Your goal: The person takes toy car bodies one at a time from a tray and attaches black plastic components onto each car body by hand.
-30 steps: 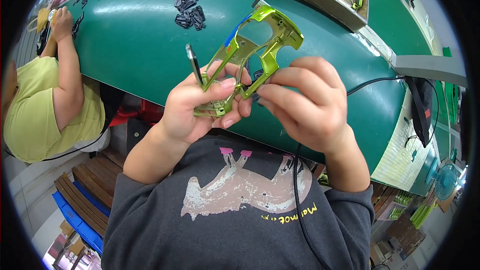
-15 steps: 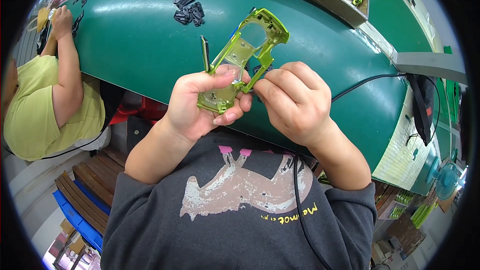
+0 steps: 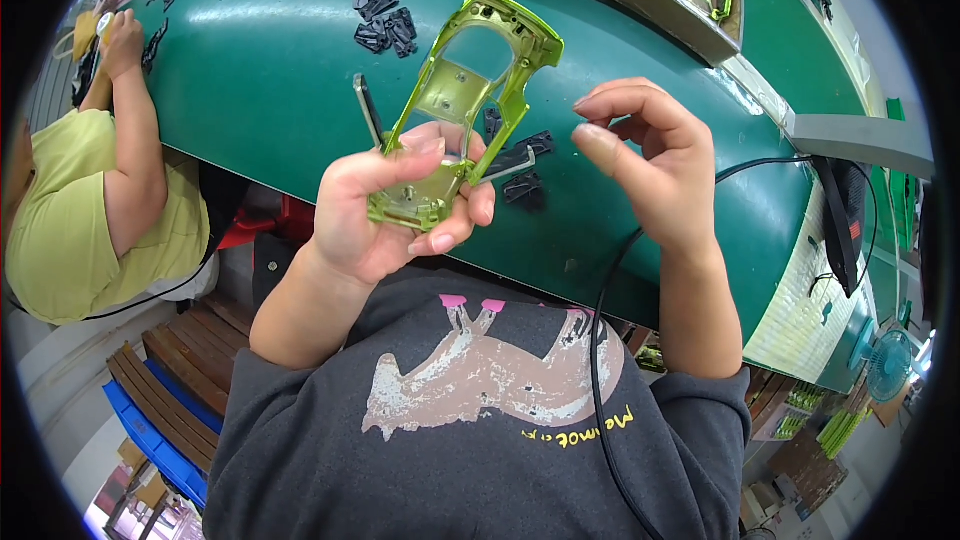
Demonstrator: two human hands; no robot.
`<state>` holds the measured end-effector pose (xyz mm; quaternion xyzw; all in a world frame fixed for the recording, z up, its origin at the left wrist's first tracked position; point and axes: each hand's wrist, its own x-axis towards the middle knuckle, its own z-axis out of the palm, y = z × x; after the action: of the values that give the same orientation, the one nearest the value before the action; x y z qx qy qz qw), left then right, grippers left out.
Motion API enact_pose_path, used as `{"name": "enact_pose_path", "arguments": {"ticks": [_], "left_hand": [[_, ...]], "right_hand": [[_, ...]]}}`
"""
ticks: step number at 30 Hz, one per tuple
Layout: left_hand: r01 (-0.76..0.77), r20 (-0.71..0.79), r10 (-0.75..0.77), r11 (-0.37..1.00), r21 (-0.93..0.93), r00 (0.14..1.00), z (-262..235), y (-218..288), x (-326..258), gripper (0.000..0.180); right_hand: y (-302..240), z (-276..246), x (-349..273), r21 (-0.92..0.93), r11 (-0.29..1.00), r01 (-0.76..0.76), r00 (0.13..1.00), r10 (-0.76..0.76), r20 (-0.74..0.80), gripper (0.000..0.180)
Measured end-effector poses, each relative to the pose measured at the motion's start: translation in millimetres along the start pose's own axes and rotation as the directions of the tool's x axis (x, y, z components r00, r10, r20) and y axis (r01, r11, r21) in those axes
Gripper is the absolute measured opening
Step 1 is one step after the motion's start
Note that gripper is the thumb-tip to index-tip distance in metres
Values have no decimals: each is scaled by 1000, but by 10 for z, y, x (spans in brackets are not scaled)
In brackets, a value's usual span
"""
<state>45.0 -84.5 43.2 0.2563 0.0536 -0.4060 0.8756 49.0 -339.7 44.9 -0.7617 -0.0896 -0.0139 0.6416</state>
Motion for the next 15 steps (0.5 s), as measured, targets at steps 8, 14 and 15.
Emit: {"name": "enact_pose_path", "arguments": {"ticks": [8, 14, 15], "left_hand": [[-575, 591, 306, -149, 804, 747, 93, -82, -1, 43], [-606, 656, 341, -255, 754, 673, 30, -158, -22, 62], [-603, 666, 324, -281, 746, 672, 42, -142, -32, 66]], "right_hand": [[-106, -38, -10, 213, 972, -97, 953, 29, 300, 26], [-138, 11, -5, -23, 972, 232, 914, -210, 347, 19], [-164, 21, -13, -22, 973, 231, 913, -209, 349, 19]]}}
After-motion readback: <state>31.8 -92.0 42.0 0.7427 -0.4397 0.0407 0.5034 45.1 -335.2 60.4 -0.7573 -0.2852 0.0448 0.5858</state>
